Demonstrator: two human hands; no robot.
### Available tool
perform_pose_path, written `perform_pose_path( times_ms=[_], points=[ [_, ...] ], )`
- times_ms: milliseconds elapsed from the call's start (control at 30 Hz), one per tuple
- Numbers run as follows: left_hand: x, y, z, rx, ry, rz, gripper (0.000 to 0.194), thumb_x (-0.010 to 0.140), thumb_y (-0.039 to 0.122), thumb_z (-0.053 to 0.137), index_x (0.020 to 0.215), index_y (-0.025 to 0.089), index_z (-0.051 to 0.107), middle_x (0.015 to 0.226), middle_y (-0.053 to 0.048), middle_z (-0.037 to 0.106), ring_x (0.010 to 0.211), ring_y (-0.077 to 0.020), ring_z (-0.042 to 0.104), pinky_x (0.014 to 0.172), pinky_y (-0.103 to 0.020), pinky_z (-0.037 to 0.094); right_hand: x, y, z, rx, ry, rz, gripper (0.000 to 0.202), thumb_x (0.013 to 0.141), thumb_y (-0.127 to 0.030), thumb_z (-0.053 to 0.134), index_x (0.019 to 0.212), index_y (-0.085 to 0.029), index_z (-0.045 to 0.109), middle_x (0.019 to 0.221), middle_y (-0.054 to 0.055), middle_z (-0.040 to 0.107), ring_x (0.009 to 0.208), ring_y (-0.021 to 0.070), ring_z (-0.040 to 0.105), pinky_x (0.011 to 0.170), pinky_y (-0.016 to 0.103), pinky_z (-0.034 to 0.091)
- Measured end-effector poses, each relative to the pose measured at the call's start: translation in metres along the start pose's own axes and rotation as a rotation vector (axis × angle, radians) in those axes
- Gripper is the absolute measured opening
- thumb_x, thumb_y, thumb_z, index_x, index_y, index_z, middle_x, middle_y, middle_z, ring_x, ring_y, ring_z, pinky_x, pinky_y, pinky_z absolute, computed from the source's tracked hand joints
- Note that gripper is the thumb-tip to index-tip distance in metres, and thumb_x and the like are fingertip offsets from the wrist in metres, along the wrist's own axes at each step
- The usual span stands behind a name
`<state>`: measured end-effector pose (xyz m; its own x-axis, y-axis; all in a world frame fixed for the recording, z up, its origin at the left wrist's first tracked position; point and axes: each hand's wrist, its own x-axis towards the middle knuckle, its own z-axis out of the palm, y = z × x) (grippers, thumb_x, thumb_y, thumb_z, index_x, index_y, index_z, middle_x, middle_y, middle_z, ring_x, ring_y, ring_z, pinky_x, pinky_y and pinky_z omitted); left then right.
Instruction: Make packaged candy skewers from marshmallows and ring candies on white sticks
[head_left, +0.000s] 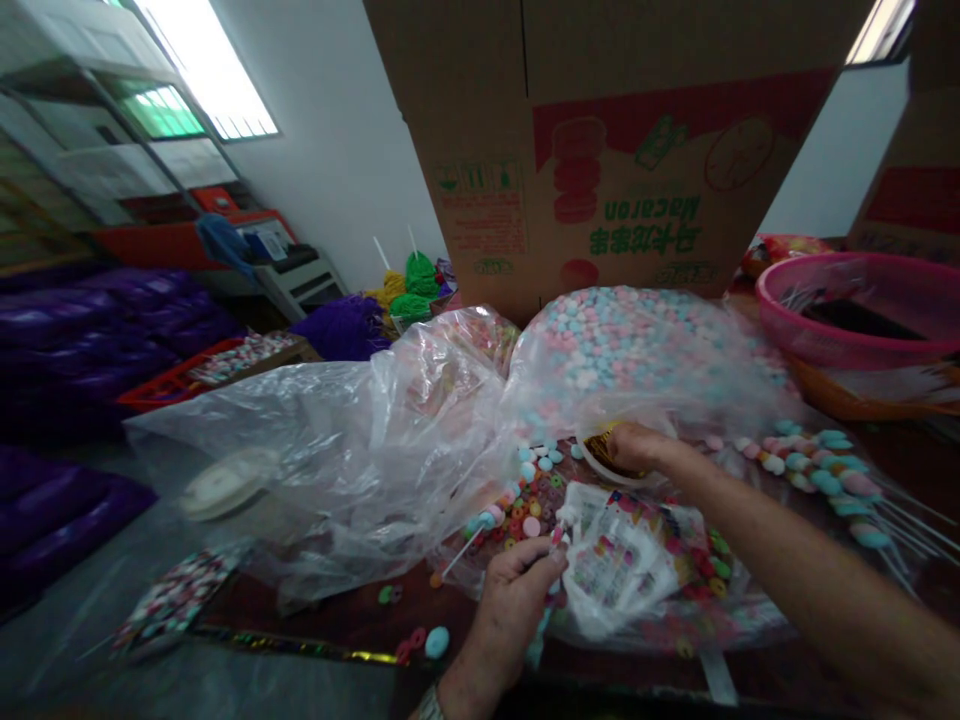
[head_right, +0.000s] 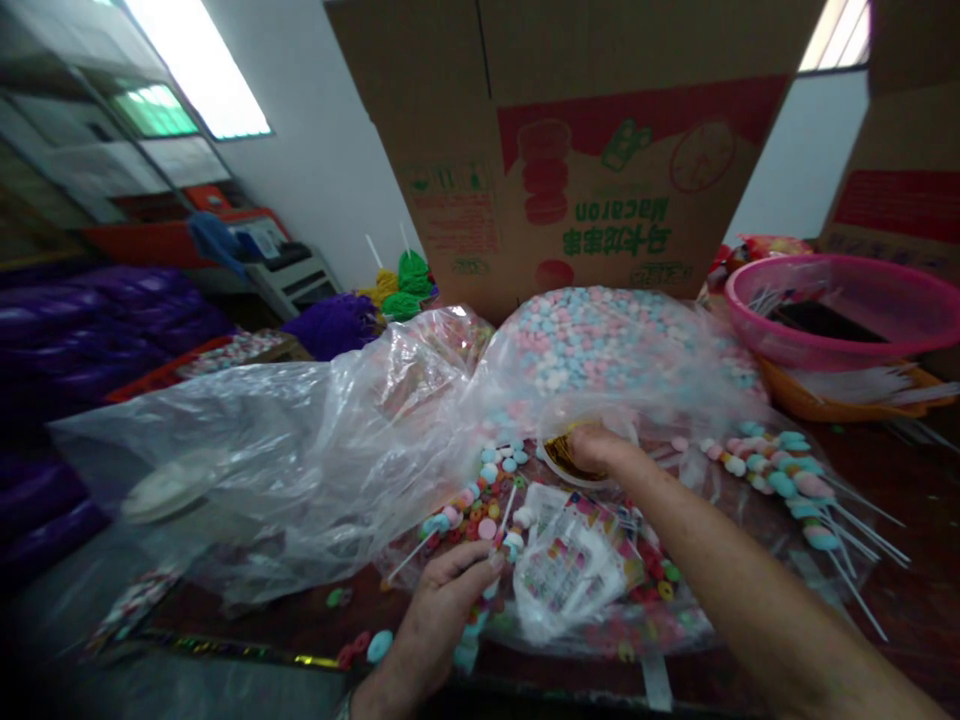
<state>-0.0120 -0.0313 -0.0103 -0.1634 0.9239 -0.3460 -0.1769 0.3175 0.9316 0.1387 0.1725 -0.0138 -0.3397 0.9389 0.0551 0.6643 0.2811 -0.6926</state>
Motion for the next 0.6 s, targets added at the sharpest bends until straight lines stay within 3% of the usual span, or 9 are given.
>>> perform_pose_path(
  times_ms=[100,200,300,433,600],
  points=[
    [0.001,-0.002,-0.003,-0.034,-0.022,-0.026,0.033,0.064,0.046,0.068,0.062,0.013,0.061,0.057,0.002,0.052,0.052,-0.0092,0.045,0.050,-0.019,0.035,0.007,0.005,-0.016,-0.102,-0.192,0.046,0.024,0.089,-0.031,0.052,0.106,-0.016,0.057,0.105,0.005,0.059,0.086,0.0166,0.059,0.073,0.034,0.051],
    [0.004,-0.003,0.003,-0.122,-0.011,-0.076,0.036,0.064,0.048,0.067,0.061,0.014,0.058,0.052,0.003,0.048,0.045,-0.0070,0.042,0.046,-0.018,0.034,0.006,0.008,-0.033,-0.156,-0.275,0.055,0.021,0.089,-0.032,0.052,0.099,-0.015,0.059,0.097,0.003,0.061,0.079,0.0144,0.059,0.069,0.031,0.051],
    [0.007,-0.003,0.012,-0.218,-0.035,-0.113,0.033,0.063,0.045,0.069,0.062,0.014,0.058,0.053,0.004,0.047,0.043,-0.0065,0.043,0.044,-0.018,0.033,-0.003,0.011,-0.039,-0.157,-0.298,0.062,0.017,0.089,-0.029,0.051,0.088,-0.013,0.058,0.078,0.000,0.060,0.060,0.0090,0.055,0.054,0.023,0.048],
    [0.011,0.002,0.017,-0.216,-0.014,-0.060,0.031,0.062,0.041,0.071,0.059,0.013,0.059,0.060,0.002,0.052,0.046,-0.0061,0.045,0.045,-0.017,0.034,-0.012,0.014,-0.037,-0.080,-0.279,0.048,0.010,0.085,-0.014,0.043,0.081,-0.015,0.052,0.065,-0.004,0.058,0.039,0.0049,0.042,0.040,0.018,0.034],
    [0.013,0.011,0.014,-0.160,0.059,0.007,0.028,0.063,0.040,0.071,0.063,0.013,0.063,0.058,0.002,0.054,0.051,-0.0083,0.048,0.049,-0.019,0.033,-0.036,0.001,-0.035,0.062,-0.227,-0.129,0.009,0.078,-0.015,0.042,0.076,-0.018,0.050,0.063,-0.004,0.054,0.054,0.0093,0.047,0.050,0.019,0.036]
  ],
)
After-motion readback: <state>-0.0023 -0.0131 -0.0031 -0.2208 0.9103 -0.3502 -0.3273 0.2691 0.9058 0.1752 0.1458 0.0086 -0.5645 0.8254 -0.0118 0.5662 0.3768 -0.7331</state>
